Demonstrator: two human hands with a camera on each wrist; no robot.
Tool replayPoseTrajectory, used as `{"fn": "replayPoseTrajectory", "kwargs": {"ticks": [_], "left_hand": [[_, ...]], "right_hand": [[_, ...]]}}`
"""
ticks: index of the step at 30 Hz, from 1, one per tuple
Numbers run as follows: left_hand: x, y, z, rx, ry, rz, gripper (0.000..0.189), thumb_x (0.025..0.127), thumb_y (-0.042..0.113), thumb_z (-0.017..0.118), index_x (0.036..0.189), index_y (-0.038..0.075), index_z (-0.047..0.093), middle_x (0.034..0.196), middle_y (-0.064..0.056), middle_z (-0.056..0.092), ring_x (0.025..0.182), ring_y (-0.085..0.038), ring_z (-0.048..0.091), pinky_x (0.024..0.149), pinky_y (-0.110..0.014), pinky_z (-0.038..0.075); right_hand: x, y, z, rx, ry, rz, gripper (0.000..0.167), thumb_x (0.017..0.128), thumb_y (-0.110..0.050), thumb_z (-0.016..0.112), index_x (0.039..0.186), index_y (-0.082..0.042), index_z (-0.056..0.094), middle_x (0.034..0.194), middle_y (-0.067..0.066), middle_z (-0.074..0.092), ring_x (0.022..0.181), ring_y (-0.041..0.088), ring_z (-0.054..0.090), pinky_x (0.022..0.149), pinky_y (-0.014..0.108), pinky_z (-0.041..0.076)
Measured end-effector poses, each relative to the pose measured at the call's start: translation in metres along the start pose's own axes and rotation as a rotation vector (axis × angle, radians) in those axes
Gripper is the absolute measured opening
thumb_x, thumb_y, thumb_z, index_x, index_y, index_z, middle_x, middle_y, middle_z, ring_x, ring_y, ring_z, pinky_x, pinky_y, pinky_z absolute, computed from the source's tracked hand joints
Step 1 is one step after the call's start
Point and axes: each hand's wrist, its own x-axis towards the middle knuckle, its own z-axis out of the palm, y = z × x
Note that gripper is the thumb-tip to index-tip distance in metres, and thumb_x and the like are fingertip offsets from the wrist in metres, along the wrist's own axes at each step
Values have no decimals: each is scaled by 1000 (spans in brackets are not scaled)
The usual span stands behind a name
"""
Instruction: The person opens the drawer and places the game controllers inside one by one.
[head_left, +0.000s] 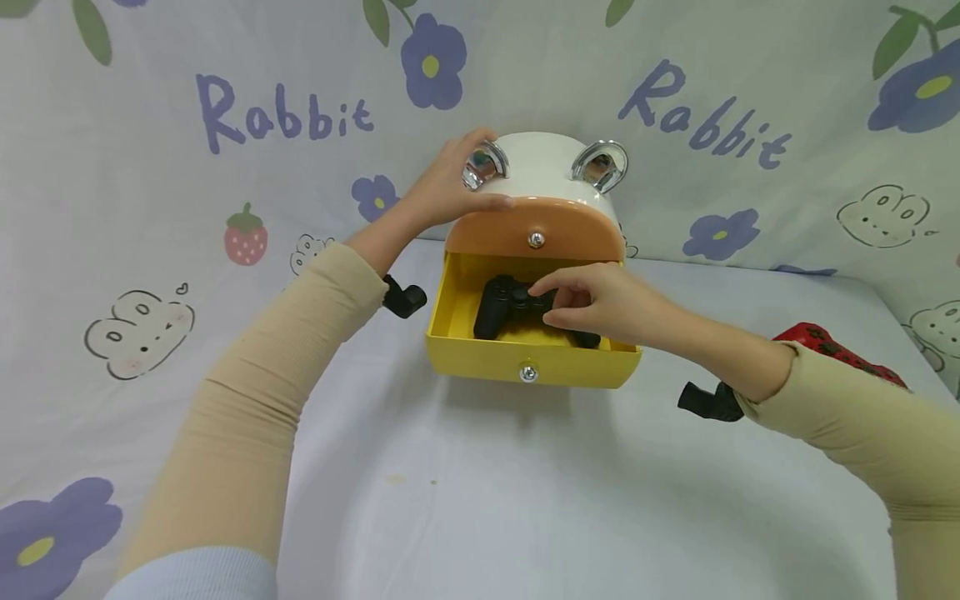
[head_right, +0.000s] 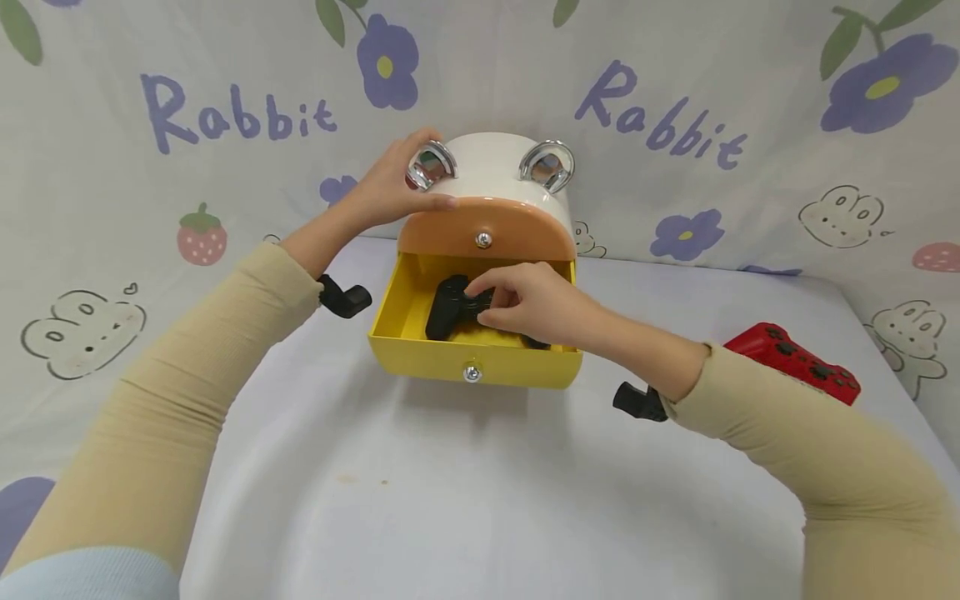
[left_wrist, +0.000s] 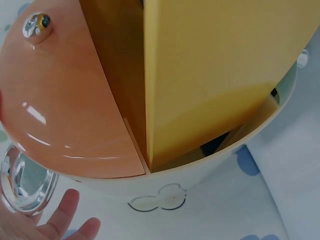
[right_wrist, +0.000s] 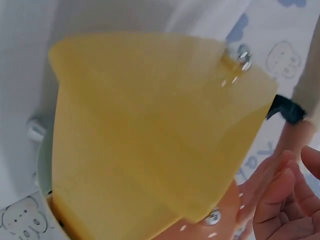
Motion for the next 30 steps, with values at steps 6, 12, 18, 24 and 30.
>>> {"fn": "replayPoseTrajectory", "kwargs": {"ticks": [6,12,18,24,30], "left_hand": [[-1,1,-1,-6,-3,6,85,72,43,74,140,21,28,139,-6,32,125,-21,31,105,-42,29],[-1,2,-3,-5,-9,9,84,72,44,74,139,21,28,138,-5,33,126,-22,31,105,-42,29],[-1,2,-4,-7,-16,6,84,72,44,74,139,21,28,138,-5,33,126,-22,30,105,-42,29],[-2,3,-6,-16,-24,-1,85,72,44,73,139,21,28,139,-5,32,126,-22,30,106,-42,28],[-4,4,-7,-10,-29,-25,85,72,45,73,140,23,27,141,-4,30,127,-20,29,106,-42,29]], "right_hand": [[-25,-13,12,97,-76,7,27,85,-9,63,112,-5,61,75,6,60,61,14,53,59,26,48],[-37,-9,34,169,-119,43,30,86,-7,61,117,-5,59,80,2,63,65,13,56,60,26,51],[-39,2,64,102,-36,-24,34,84,-6,63,118,-4,59,98,5,67,82,14,63,68,20,51],[-32,13,86,122,69,-79,33,83,-3,64,116,-2,59,101,8,66,85,15,64,72,20,51],[-29,18,95,139,135,-104,28,84,-2,63,112,-2,62,88,6,67,73,12,61,69,20,51]]}}
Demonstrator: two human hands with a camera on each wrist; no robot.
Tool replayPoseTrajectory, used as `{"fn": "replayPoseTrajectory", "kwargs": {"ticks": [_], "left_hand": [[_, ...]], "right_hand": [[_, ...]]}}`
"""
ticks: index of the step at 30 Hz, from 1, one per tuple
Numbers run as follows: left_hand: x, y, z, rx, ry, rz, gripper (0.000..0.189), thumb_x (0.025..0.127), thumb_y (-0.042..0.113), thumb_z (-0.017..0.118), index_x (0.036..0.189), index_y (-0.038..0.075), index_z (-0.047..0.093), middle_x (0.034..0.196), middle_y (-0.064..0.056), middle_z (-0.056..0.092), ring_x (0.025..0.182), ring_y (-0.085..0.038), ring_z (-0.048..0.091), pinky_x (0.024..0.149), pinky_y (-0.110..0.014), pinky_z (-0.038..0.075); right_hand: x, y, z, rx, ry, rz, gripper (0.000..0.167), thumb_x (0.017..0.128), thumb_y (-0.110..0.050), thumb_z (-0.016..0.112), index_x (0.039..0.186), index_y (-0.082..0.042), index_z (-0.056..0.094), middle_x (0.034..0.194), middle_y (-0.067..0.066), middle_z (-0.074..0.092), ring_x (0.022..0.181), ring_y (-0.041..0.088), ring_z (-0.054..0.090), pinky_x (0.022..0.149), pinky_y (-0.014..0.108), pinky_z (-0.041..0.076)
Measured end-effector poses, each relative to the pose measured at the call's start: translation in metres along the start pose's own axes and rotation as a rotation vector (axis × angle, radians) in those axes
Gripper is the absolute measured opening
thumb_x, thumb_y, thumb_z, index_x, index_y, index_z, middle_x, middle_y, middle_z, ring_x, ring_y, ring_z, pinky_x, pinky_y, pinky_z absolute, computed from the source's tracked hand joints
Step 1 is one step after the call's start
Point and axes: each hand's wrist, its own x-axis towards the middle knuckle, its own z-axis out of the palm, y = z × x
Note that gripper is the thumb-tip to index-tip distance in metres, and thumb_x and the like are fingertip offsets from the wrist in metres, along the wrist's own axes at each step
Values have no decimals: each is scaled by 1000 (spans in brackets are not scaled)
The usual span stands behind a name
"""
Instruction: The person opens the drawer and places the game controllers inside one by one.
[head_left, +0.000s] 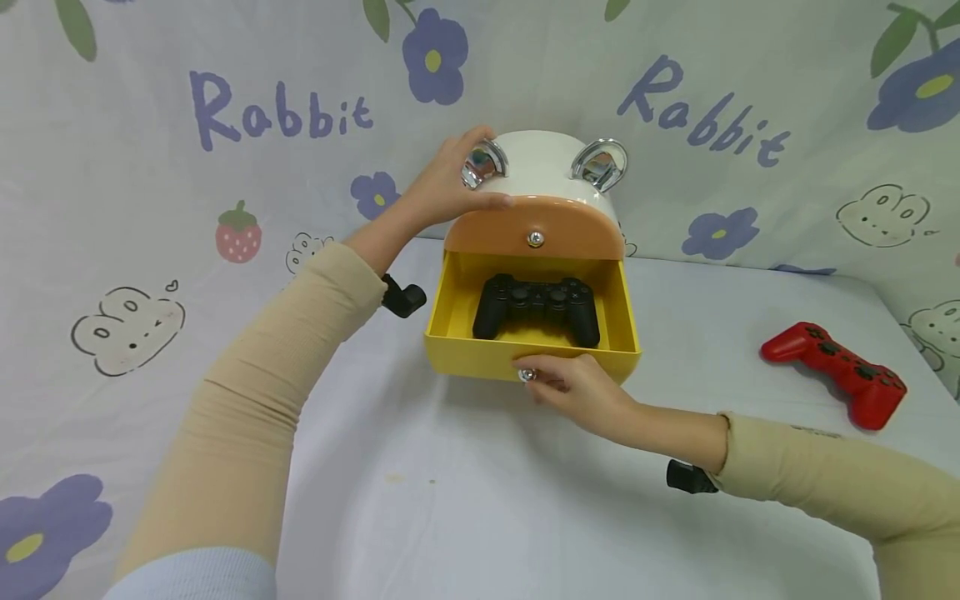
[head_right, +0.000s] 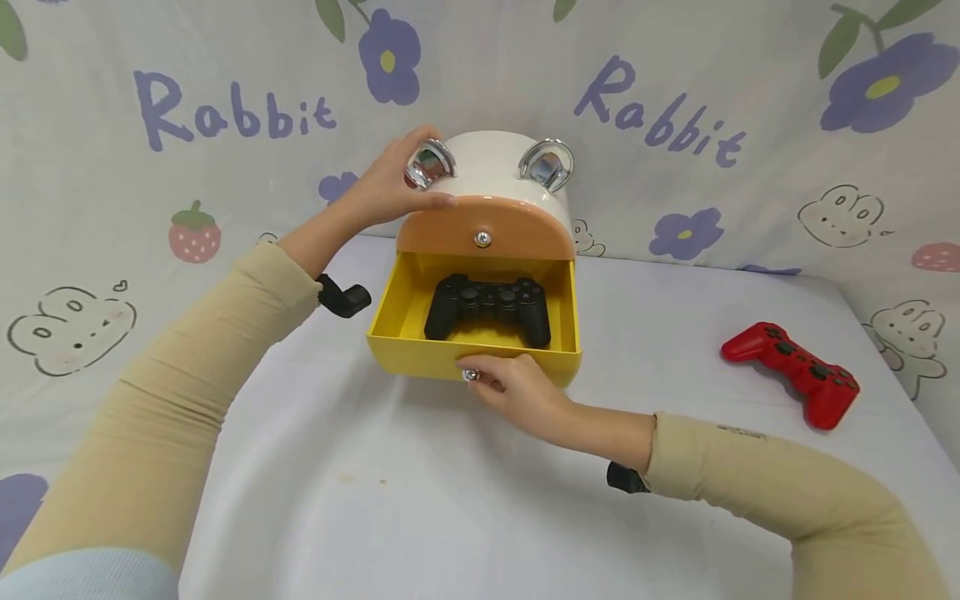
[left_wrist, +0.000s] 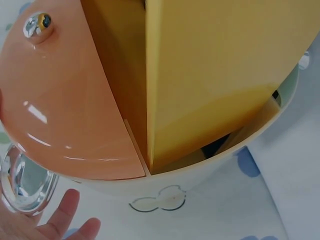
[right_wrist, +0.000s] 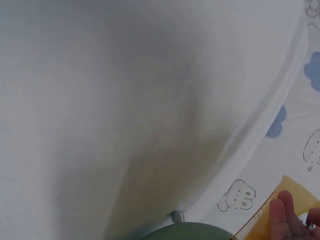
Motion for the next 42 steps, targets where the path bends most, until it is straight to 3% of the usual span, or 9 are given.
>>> {"fn": "replayPoseTrajectory", "kwargs": {"ticks": [10,17,22,35,42], "left_hand": [[0,-1,0,-11,4,13,85,72,45,73,139,22,28,140,-4,31,125,-20,29,105,-42,29],[1,-2,2,-7,9,26,83,72,44,74,139,22,29,137,-5,33,123,-19,31,104,-40,30],[0,-1,1,-2,6,11,84,72,44,73,139,23,28,139,-5,31,125,-20,30,104,-42,29],[0,-1,1,2,9,12,84,72,44,74,140,22,28,140,-5,31,126,-20,29,105,-41,29],[1,-1,1,6,6,5,85,71,46,73,139,23,28,139,-5,32,125,-19,31,105,-42,29]], "right_hand": [[1,1,3,16,68,-4,25,82,-3,65,108,-2,65,97,9,68,84,16,64,74,22,52],[-3,4,12,216,110,141,29,84,-6,63,112,-1,64,104,11,67,90,18,65,78,23,51],[-4,4,15,311,128,168,29,85,-6,61,113,1,63,102,16,66,91,21,65,79,24,51],[-1,7,13,299,168,127,26,85,-6,63,109,0,65,99,12,67,88,21,66,76,24,52],[11,17,7,275,193,115,25,85,-6,63,109,2,65,98,14,67,88,24,66,77,25,52]]}}
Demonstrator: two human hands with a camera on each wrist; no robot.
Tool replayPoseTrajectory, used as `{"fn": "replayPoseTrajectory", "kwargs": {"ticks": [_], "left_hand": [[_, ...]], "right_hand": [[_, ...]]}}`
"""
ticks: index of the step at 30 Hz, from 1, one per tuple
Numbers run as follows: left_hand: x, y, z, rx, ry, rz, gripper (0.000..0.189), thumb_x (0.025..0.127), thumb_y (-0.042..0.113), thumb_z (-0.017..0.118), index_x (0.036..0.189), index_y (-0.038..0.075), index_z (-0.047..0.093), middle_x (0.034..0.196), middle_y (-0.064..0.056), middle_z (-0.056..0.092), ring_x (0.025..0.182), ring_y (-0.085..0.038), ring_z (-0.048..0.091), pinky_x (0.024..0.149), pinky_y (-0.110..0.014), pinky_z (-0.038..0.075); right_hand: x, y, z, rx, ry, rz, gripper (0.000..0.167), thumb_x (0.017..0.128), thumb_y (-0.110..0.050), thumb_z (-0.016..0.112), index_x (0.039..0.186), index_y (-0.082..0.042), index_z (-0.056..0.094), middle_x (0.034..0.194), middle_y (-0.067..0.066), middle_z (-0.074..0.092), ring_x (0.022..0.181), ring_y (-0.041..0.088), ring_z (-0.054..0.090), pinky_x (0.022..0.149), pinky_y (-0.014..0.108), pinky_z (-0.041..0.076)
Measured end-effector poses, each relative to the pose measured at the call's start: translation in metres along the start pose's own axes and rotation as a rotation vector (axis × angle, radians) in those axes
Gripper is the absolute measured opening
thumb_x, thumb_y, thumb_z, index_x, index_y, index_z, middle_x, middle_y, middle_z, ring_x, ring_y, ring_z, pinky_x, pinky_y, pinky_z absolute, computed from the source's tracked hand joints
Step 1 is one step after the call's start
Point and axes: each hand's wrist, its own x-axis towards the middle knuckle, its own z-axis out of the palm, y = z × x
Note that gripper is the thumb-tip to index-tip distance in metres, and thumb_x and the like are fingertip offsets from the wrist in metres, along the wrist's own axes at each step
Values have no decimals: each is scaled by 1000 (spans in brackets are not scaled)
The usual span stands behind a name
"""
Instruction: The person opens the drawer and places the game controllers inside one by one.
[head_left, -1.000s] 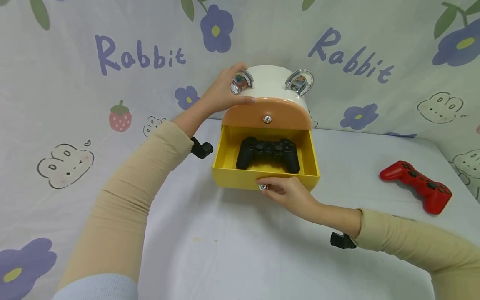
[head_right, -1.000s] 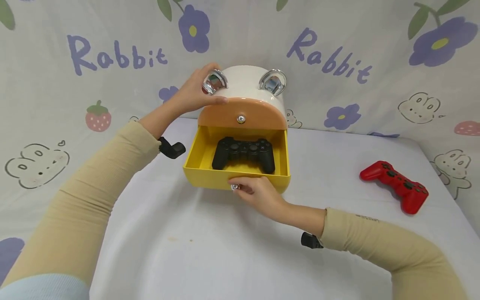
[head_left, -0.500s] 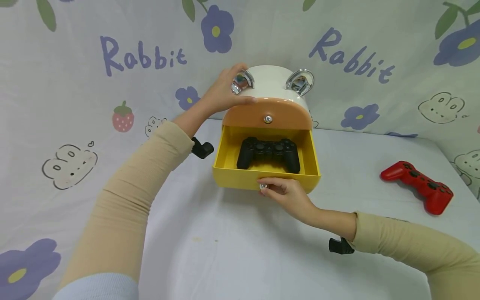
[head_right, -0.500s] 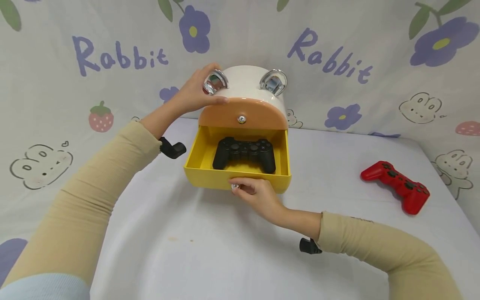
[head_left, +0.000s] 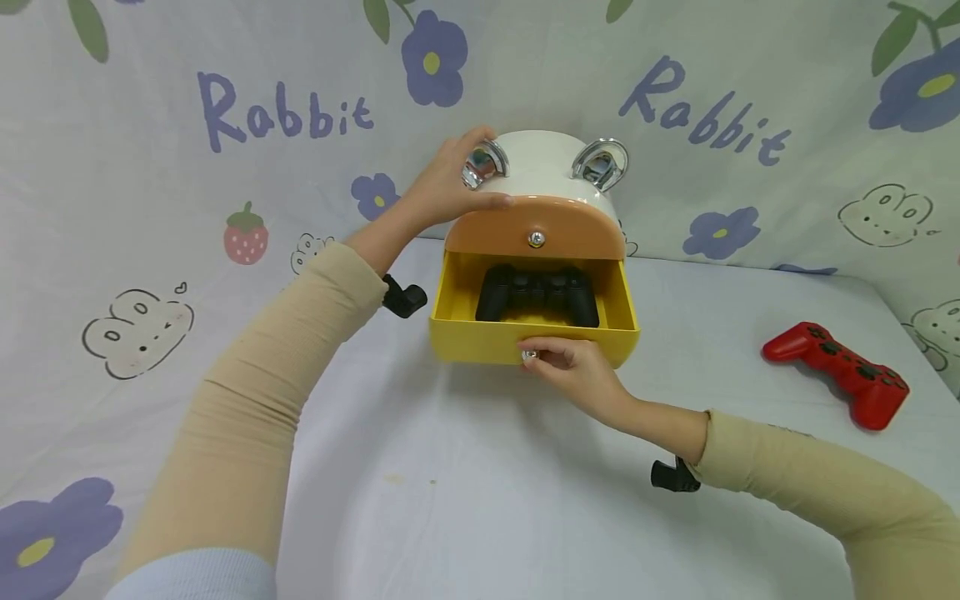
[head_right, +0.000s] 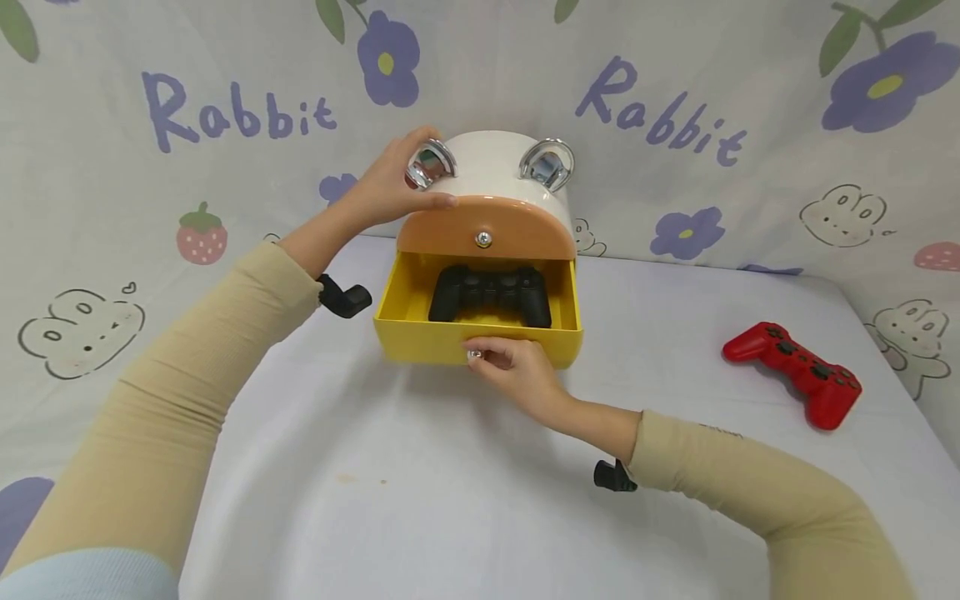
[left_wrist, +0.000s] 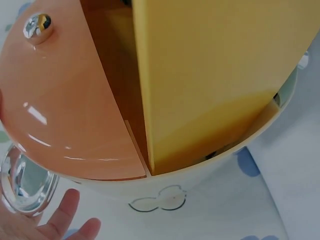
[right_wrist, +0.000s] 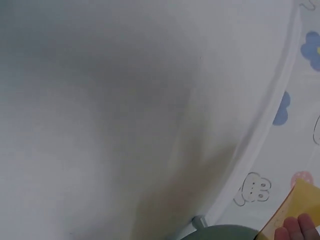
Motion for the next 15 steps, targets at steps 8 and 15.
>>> {"fn": "replayPoseTrajectory", "kwargs": {"ticks": [8,15], "left_hand": [[0,1,-1,-6,-4,-17,85,71,48,73,140,25,27,140,-7,29,123,-21,32,104,-43,30],[0,0,2,-1,0,-10,84,72,46,73,139,24,28,137,-10,31,120,-21,33,102,-42,32]], "right_hand": [[13,9,-5,3,9,-13,24,85,-6,63,108,2,65,97,14,67,87,23,66,76,25,52],[26,13,-7,25,45,-18,24,85,-3,62,108,4,64,98,18,66,87,25,66,78,26,51]]}}
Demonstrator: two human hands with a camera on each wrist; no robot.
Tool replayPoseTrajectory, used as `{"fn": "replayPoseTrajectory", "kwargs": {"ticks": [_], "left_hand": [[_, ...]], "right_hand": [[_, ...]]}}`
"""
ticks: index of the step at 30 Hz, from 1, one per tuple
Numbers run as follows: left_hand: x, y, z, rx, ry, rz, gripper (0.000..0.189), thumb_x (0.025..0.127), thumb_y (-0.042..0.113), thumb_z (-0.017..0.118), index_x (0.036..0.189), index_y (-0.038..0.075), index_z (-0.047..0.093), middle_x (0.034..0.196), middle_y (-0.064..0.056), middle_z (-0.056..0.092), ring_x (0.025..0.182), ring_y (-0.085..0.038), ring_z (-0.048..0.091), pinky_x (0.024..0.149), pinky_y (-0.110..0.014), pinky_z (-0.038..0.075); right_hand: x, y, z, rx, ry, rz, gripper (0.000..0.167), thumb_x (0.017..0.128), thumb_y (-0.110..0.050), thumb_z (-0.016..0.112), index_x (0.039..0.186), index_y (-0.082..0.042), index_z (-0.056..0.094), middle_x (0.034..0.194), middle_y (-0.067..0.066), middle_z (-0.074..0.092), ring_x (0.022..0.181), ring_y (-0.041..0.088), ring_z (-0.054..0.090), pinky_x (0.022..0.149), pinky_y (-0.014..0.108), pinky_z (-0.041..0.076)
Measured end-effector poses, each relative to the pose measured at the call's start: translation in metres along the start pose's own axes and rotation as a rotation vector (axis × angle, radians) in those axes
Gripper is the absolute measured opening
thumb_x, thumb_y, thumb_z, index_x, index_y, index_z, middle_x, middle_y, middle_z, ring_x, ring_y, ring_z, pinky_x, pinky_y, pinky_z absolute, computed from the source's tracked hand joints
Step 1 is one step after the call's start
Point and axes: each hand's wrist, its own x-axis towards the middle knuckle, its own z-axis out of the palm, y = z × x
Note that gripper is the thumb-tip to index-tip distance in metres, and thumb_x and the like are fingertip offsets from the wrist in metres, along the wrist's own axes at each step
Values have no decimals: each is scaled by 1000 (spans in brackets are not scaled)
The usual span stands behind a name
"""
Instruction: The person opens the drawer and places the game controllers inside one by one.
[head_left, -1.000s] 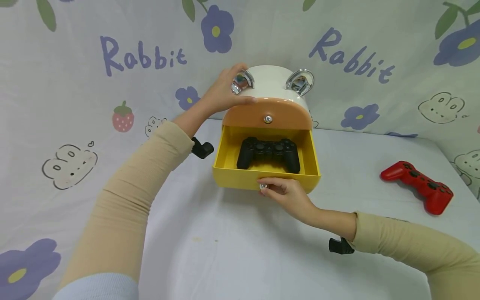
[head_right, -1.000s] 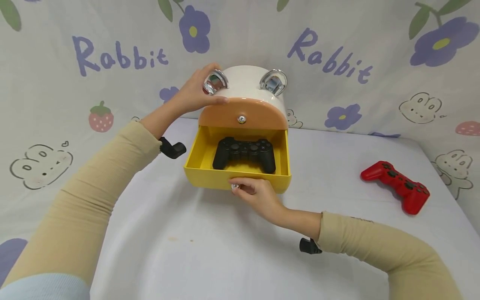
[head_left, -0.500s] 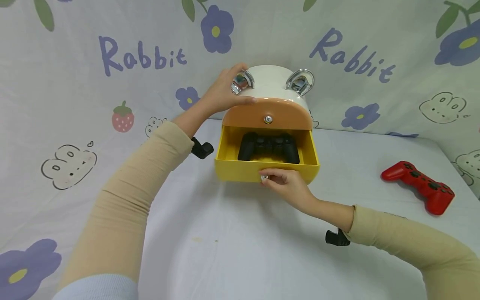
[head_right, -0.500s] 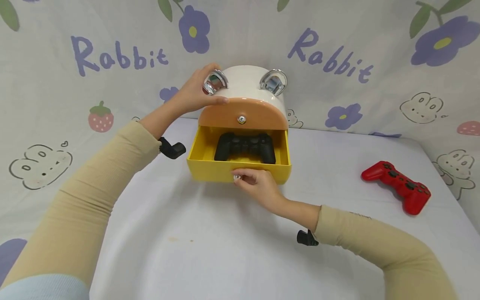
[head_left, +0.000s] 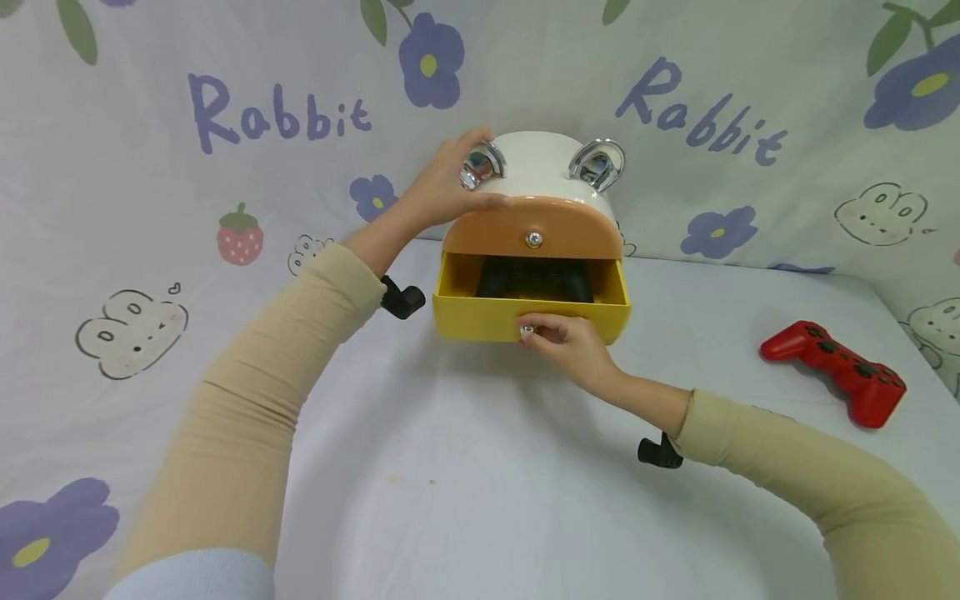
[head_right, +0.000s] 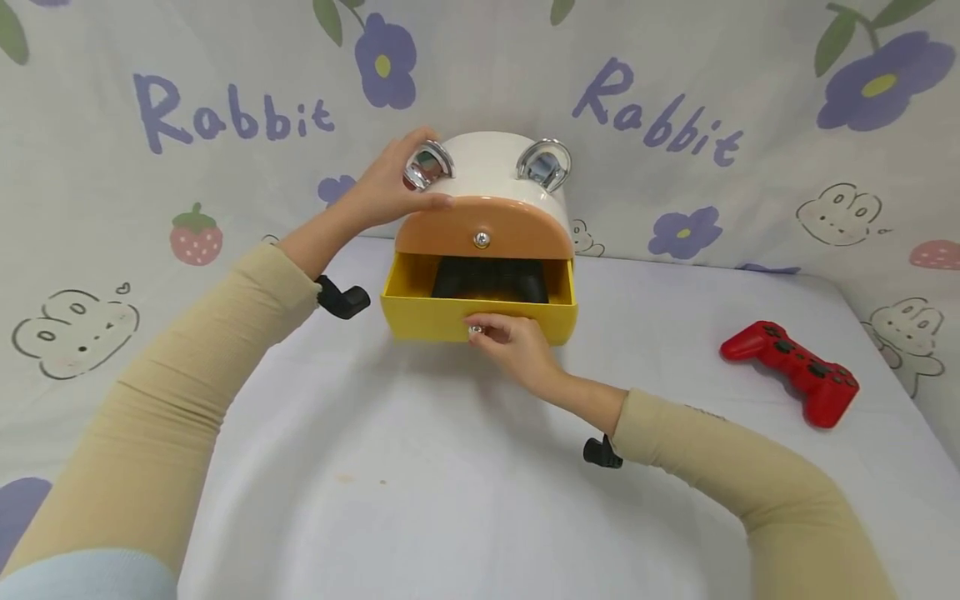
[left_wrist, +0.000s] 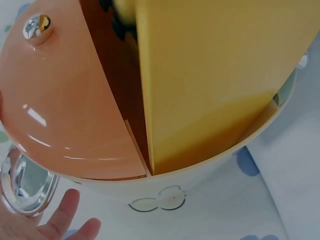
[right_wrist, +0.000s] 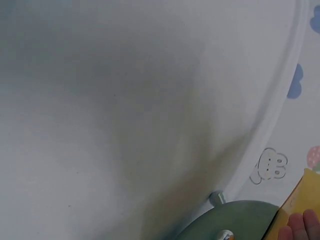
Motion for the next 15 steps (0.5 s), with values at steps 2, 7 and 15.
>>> {"fn": "replayPoseTrajectory", "kwargs": {"ticks": [2,7,15], "left_hand": [[0,0,0,2,-2,5,83,72,45,73,139,23,28,137,-10,32,120,-21,33,102,-41,32],[-1,0,-1,5,5,13,83,73,44,73,139,22,28,136,-11,32,120,-21,33,101,-41,33],[0,0,-1,1,18,53,79,73,40,75,135,18,31,130,-12,38,117,-23,35,98,-41,34]], "right_hand": [[5,2,0,-2,17,-2,24,85,-2,62,108,5,64,99,18,65,87,26,65,78,25,51],[14,5,-1,-20,19,-8,24,86,-3,61,109,4,64,102,17,65,89,26,65,79,26,51],[35,9,-5,-35,59,55,26,88,-6,59,112,2,62,100,17,66,88,24,65,79,26,52]]}}
